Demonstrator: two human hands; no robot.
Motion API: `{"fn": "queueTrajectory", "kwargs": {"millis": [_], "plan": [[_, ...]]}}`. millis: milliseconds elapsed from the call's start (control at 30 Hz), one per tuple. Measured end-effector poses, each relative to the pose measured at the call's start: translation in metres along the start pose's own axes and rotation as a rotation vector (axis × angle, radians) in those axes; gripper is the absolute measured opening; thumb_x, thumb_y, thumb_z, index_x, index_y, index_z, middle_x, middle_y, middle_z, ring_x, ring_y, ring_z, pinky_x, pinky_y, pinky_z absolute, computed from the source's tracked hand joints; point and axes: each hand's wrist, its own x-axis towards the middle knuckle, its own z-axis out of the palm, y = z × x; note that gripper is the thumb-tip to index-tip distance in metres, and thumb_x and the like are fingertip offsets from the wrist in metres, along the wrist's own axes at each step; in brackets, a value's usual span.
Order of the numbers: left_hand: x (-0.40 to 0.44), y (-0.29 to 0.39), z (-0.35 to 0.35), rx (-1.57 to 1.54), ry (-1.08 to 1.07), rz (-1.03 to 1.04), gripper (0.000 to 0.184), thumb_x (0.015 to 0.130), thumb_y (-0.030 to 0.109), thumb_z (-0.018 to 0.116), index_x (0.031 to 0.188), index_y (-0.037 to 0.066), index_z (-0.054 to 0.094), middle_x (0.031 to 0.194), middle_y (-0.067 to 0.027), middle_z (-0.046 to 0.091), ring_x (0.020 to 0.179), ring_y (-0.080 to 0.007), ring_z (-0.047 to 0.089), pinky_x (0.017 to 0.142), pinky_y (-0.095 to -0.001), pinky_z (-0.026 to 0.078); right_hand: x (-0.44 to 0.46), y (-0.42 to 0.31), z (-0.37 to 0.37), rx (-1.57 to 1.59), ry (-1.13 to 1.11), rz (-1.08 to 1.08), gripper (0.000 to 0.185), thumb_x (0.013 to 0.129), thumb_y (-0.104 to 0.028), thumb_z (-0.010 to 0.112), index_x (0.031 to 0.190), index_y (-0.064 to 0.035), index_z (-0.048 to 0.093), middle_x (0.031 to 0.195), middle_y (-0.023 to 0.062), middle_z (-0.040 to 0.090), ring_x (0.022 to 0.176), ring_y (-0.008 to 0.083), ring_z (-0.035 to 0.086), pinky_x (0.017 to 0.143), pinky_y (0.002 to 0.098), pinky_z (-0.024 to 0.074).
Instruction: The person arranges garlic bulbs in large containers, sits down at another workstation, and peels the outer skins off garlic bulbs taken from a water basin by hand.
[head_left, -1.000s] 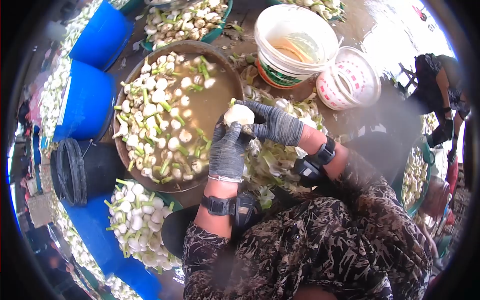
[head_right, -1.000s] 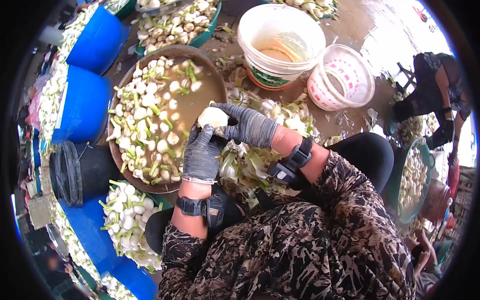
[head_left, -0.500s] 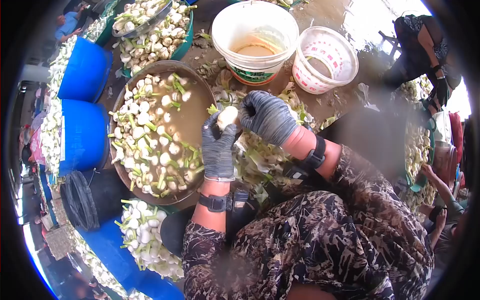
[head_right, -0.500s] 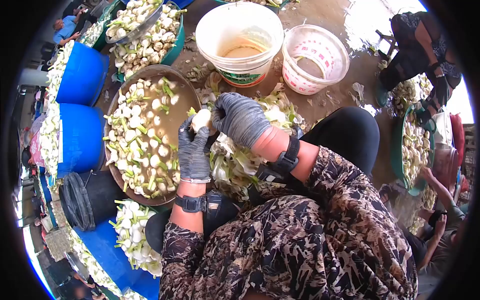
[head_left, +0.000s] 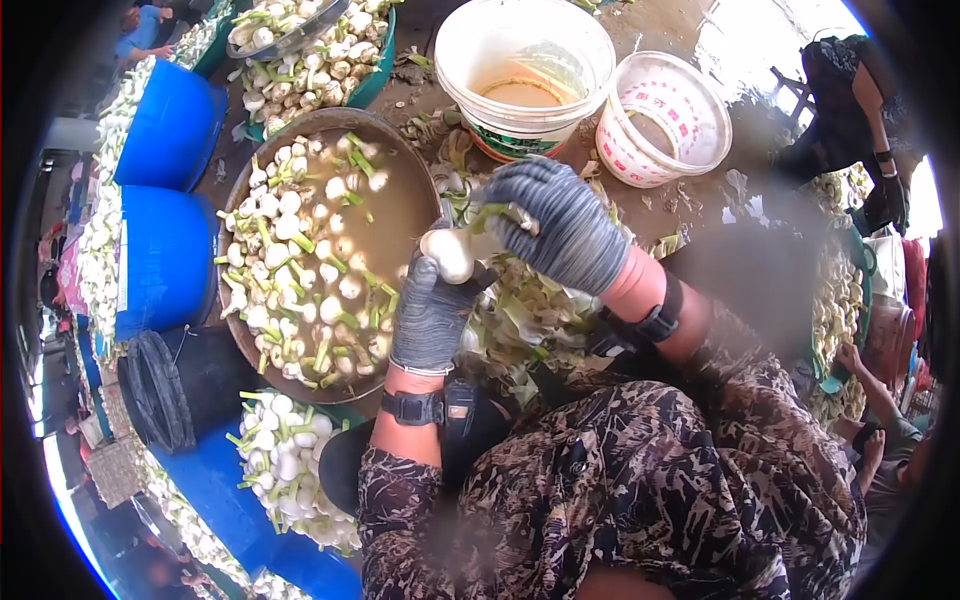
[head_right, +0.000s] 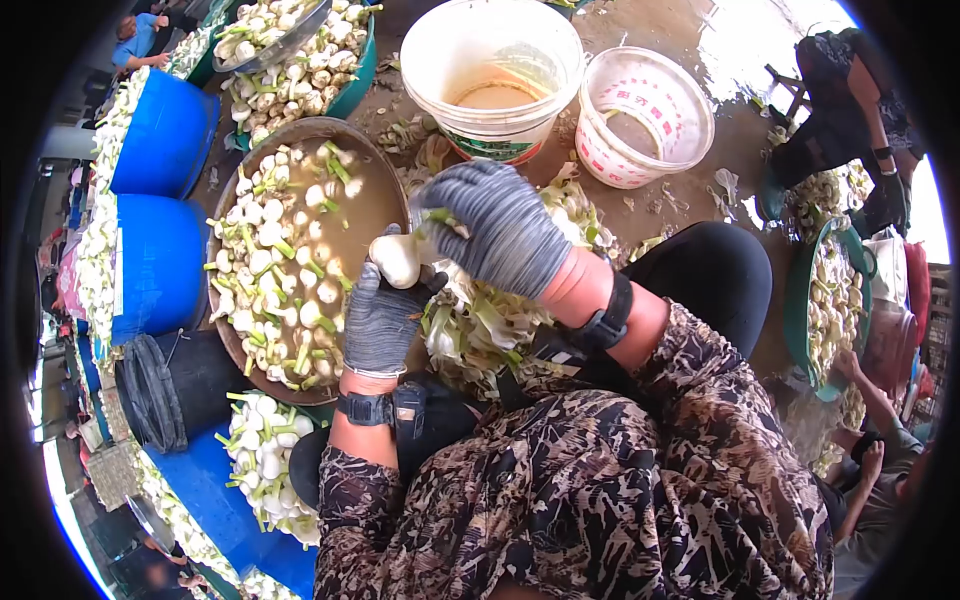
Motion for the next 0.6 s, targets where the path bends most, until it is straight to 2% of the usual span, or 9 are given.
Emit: {"fn": "queueTrajectory", "kwargs": {"millis": [67, 167, 267, 300, 333, 400, 467, 533, 600], "plan": [[0.000, -0.004, 0.016, 0.124, 0.039, 0.031, 0.055, 0.093, 0.034, 0.059, 0.136, 0.005, 0.042, 0.127, -0.0117, 0.052, 0.115, -0.0276, 0.053, 0.100, -0.0465, 0.045, -0.001, -0.003, 0.007, -0.100, -0.125, -0.065, 0.024, 0.072, -0.010, 0.070, 0.096, -0.0086, 0.065, 0.095, 0.0091, 0.064, 0.092, 0.0309, 0.060, 0.088, 0.0402, 0.0453], [0.000, -0.003, 0.031, 0.430, 0.078, 0.012, 0.074, 0.078, 0.039, 0.076, 0.135, 0.004, 0.042, 0.126, -0.0109, 0.052, 0.111, -0.0236, 0.055, 0.097, -0.0408, 0.047, -0.010, -0.003, 0.017, -0.064, -0.134, -0.041, 0.019, 0.069, -0.011, 0.071, 0.087, -0.0094, 0.064, 0.087, 0.0080, 0.063, 0.086, 0.0301, 0.059, 0.084, 0.0390, 0.0466], [-0.003, 0.002, 0.026, 0.687, 0.100, -0.031, 0.071, 0.080, 0.034, 0.075, 0.135, 0.004, 0.042, 0.124, -0.0101, 0.053, 0.111, -0.0209, 0.055, 0.096, -0.0370, 0.048, -0.012, -0.002, 0.017, -0.177, -0.260, 0.051, 0.017, 0.072, -0.020, 0.069, 0.086, -0.0110, 0.067, 0.076, 0.0090, 0.062, 0.079, 0.0284, 0.061, 0.081, 0.0383, 0.0482], [-0.006, 0.006, 0.026, 0.813, 0.115, -0.072, 0.065, 0.081, 0.026, 0.072, 0.135, 0.004, 0.042, 0.122, -0.0084, 0.053, 0.109, -0.0171, 0.054, 0.095, -0.0325, 0.047, -0.014, -0.001, 0.017, -0.081, -0.219, 0.107, 0.013, 0.074, -0.019, 0.068, 0.081, -0.0078, 0.066, 0.072, 0.0140, 0.061, 0.071, 0.0312, 0.061, 0.071, 0.0393, 0.0496], [-0.007, 0.008, 0.029, 0.812, 0.115, -0.074, 0.065, 0.081, 0.026, 0.072, 0.135, 0.004, 0.042, 0.122, -0.0084, 0.053, 0.109, -0.0171, 0.054, 0.095, -0.0325, 0.047, -0.015, 0.000, 0.019, -0.081, -0.220, 0.108, 0.013, 0.074, -0.019, 0.068, 0.081, -0.0078, 0.066, 0.072, 0.0140, 0.061, 0.071, 0.0312, 0.061, 0.071, 0.0393, 0.0496], [-0.008, 0.008, 0.033, 1.246, -0.081, 0.128, 0.060, 0.084, 0.023, 0.068, 0.136, 0.005, 0.042, 0.120, -0.0068, 0.053, 0.108, -0.0146, 0.053, 0.095, -0.0292, 0.045, -0.017, 0.003, 0.023, 0.277, -0.237, 0.492, 0.014, 0.079, -0.018, 0.066, 0.079, -0.0043, 0.063, 0.070, 0.0176, 0.060, 0.066, 0.0351, 0.060, 0.063, 0.0417, 0.0486], [-0.007, 0.006, 0.026, 1.287, -0.108, 0.096, 0.058, 0.086, 0.021, 0.066, 0.136, 0.005, 0.042, 0.121, -0.0062, 0.053, 0.110, -0.0150, 0.052, 0.097, -0.0290, 0.043, -0.019, 0.009, 0.023, 0.353, -0.340, 0.575, 0.017, 0.083, -0.019, 0.063, 0.079, -0.0022, 0.059, 0.070, 0.0194, 0.060, 0.065, 0.0373, 0.059, 0.061, 0.0426, 0.0475], [-0.005, 0.007, 0.018, 1.014, -0.072, -0.078, 0.059, 0.086, 0.019, 0.065, 0.137, 0.004, 0.040, 0.123, -0.0072, 0.053, 0.112, -0.0157, 0.052, 0.099, -0.0300, 0.042, -0.022, 0.004, 0.028, 0.199, -0.201, 0.433, 0.016, 0.081, -0.019, 0.064, 0.081, -0.0032, 0.059, 0.070, 0.0187, 0.060, 0.066, 0.0374, 0.060, 0.062, 0.0429, 0.0480], [-0.008, 0.006, 0.025, 0.857, -0.006, -0.120, 0.061, 0.086, 0.016, 0.065, 0.138, 0.002, 0.038, 0.126, -0.0083, 0.052, 0.114, -0.0164, 0.051, 0.100, -0.0307, 0.041, -0.023, -0.002, 0.025, 0.106, -0.208, 0.399, 0.015, 0.081, -0.018, 0.064, 0.086, -0.0042, 0.059, 0.073, 0.0183, 0.061, 0.070, 0.0374, 0.061, 0.063, 0.0435, 0.0482]]}}
